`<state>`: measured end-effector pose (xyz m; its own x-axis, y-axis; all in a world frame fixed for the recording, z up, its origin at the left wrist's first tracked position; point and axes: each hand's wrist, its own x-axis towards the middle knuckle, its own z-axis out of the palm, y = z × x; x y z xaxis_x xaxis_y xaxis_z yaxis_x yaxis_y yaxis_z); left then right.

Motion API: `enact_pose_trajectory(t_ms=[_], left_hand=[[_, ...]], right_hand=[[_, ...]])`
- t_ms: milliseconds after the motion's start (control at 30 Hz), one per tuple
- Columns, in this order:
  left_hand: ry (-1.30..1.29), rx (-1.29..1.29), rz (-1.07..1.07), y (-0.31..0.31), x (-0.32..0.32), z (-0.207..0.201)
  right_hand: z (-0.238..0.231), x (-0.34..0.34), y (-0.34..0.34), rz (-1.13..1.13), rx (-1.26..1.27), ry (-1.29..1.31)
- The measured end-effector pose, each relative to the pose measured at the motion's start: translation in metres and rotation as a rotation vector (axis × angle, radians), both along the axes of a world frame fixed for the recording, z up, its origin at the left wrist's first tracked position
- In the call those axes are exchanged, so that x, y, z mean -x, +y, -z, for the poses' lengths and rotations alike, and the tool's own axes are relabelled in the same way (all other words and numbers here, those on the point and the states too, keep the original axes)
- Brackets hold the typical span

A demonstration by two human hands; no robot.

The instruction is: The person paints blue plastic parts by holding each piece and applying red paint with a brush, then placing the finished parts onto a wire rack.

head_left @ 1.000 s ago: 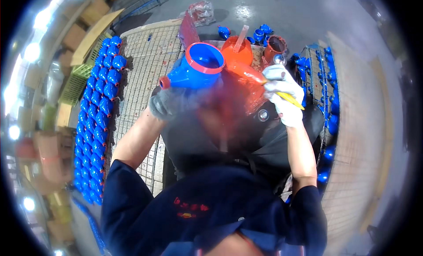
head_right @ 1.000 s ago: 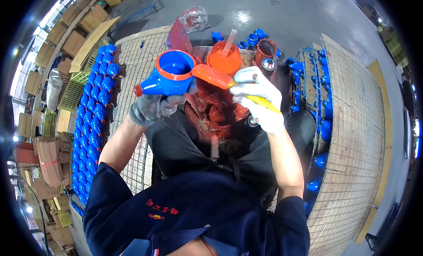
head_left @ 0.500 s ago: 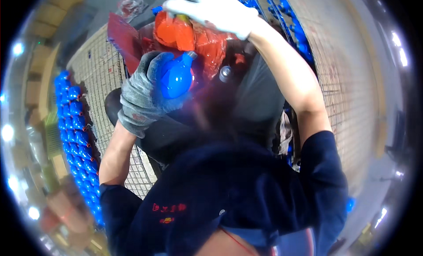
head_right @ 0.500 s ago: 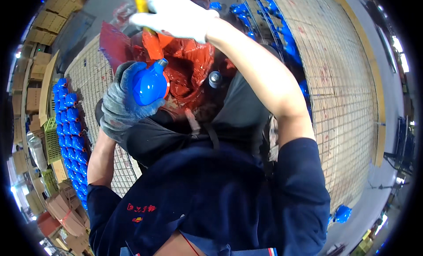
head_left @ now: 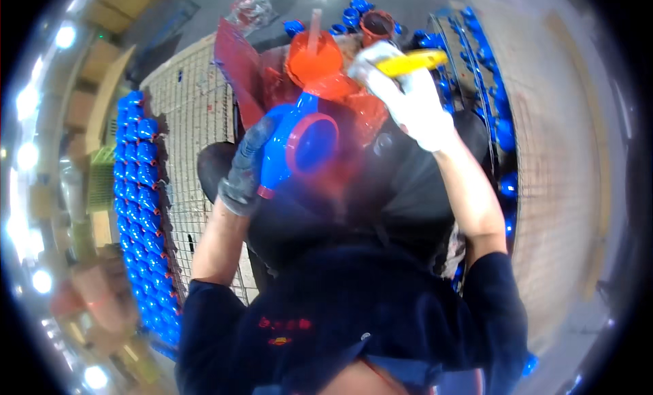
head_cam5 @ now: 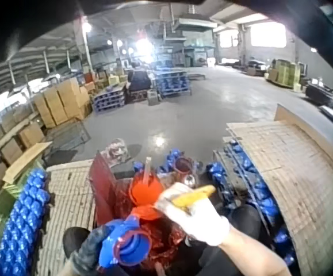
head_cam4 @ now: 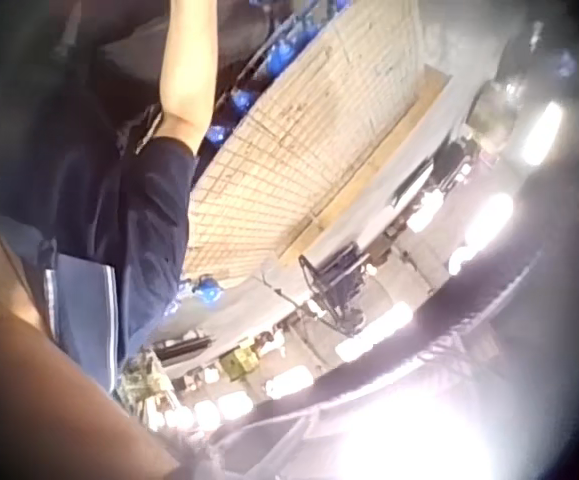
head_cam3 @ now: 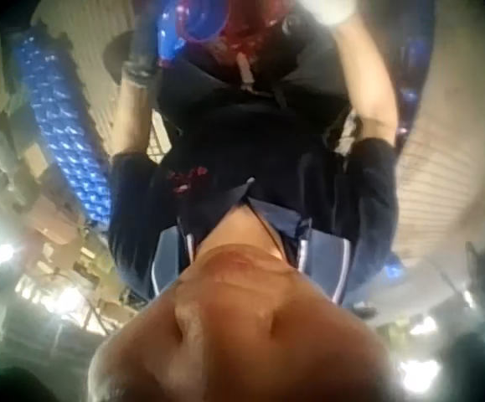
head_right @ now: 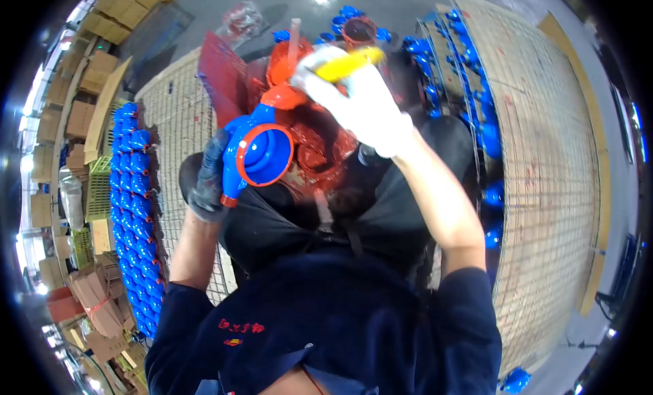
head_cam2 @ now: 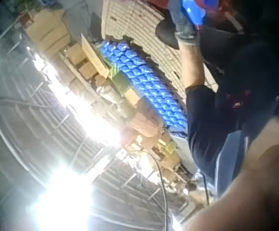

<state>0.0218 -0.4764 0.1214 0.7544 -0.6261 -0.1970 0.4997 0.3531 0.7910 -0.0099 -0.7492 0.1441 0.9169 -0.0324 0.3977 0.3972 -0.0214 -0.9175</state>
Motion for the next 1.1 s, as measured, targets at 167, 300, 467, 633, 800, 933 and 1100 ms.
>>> enact_pose_trajectory(t_ms=[167,300,467,633,800,933,1100], left_hand=[[0.555,0.834,0.257,-0.037,-0.008,0.030],[0.942,1.287,0.546,-0.060,-0.020,0.047],[0.583,1.237,0.237,-0.032,-0.080,0.034],[0.458,1.098,-0.135,0.036,-0.134,0.039],[0.349,1.100,-0.297,0.097,-0.161,0.040],[0.244,0.964,-0.270,0.162,-0.202,0.081],[0.390,0.822,-0.557,0.179,-0.229,0.103]], right_hand=[[0.088,-0.024,0.004,0.009,-0.367,-0.128],[0.139,-0.055,0.048,0.051,-0.740,0.048],[0.119,-0.082,0.026,0.204,-0.632,-0.047],[0.093,-0.086,0.000,0.200,-0.525,-0.120],[0.091,-0.087,-0.011,0.231,-0.325,-0.191],[0.088,-0.105,0.014,0.193,-0.276,-0.205],[0.082,-0.147,0.061,0.179,-0.142,-0.189]])
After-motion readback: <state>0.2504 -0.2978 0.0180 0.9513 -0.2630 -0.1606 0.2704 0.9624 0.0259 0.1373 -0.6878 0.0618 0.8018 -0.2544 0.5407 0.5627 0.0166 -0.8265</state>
